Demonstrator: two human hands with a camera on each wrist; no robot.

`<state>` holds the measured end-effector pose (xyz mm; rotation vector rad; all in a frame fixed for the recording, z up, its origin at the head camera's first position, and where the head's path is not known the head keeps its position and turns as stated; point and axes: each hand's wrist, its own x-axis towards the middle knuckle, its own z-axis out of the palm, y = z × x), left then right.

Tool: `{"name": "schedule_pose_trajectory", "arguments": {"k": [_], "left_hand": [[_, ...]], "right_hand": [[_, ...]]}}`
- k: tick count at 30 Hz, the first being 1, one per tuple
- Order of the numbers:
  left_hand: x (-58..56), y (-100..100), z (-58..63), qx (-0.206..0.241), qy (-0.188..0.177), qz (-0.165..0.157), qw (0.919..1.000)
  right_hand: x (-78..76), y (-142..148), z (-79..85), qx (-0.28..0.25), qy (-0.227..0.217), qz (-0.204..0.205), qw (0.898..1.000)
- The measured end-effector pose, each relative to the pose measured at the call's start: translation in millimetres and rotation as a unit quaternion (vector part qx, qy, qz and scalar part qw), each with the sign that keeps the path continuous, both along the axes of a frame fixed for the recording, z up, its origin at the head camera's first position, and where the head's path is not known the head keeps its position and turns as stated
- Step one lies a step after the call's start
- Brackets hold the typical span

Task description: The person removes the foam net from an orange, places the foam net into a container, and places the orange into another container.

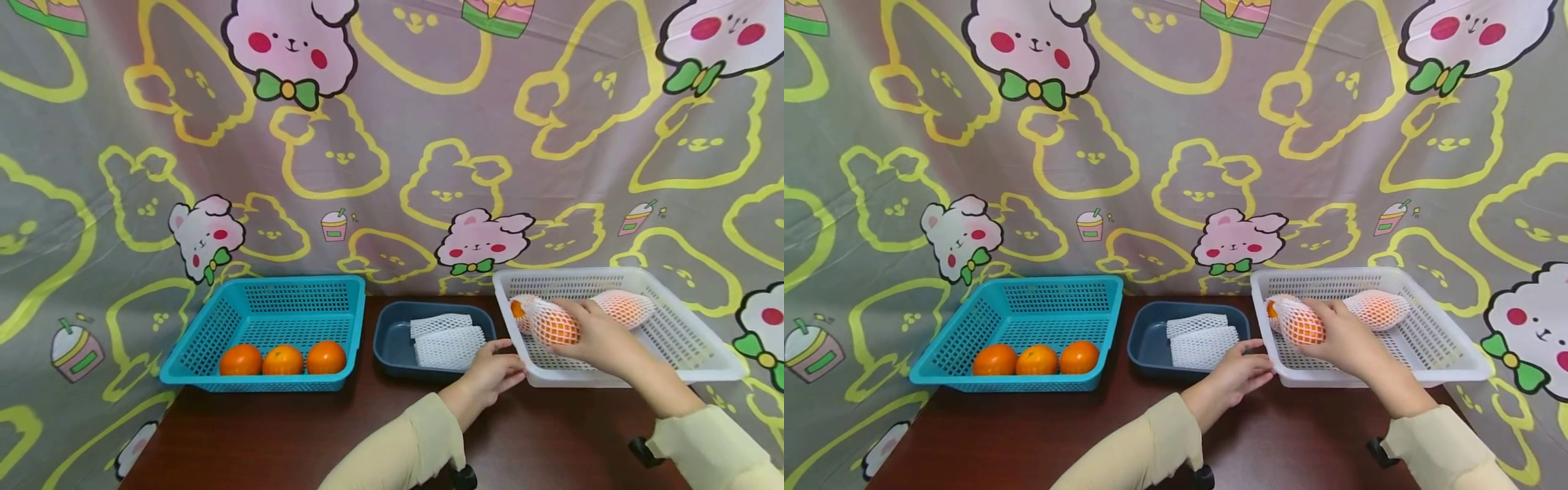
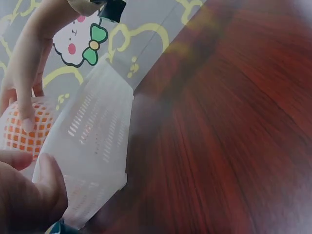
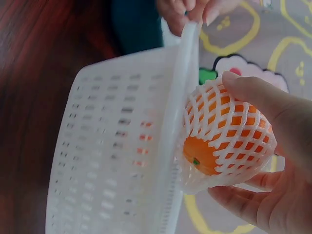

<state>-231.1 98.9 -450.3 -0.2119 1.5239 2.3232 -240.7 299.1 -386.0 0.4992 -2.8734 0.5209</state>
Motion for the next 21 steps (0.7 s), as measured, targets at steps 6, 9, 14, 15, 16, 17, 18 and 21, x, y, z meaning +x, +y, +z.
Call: {"name": "schedule_pose_trajectory", "arguments": {"k": [6, 9, 14, 15, 16, 17, 18, 21], "left_hand": [[1.9, -18.0, -0.8, -0.001, 0.008, -0.076, 0.9970], [2.9, -28.1, -2.8, -0.008, 0.020, -0.114, 0.9932], [4.3, -51.4, -9.1, -0.032, 0.053, -0.173, 0.9830], [4.5, -56.8, -10.2, -0.038, 0.062, -0.183, 0.9804], [4.7, -62.1, -11.5, -0.044, 0.070, -0.194, 0.9775], [4.8, -67.2, -12.5, -0.049, 0.077, -0.203, 0.9749], [5.0, -72.3, -13.4, -0.054, 0.085, -0.210, 0.9724], [5.6, -85.4, -14.4, -0.067, 0.097, -0.220, 0.9683]], "right_hand": [[6.4, -17.4, 6.2, -0.011, 0.014, 0.010, 1.000], [9.5, -23.7, 7.7, -0.016, 0.025, 0.018, 0.999], [14.1, -34.6, 7.2, -0.029, 0.059, 0.043, 0.997], [14.9, -36.5, 6.7, -0.033, 0.065, 0.048, 0.996], [15.8, -38.3, 6.3, -0.038, 0.072, 0.053, 0.995], [16.6, -40.2, 6.0, -0.043, 0.078, 0.058, 0.994], [17.6, -42.3, 5.9, -0.048, 0.084, 0.061, 0.993], [20.5, -48.8, 5.8, -0.060, 0.097, 0.071, 0.991]]}}
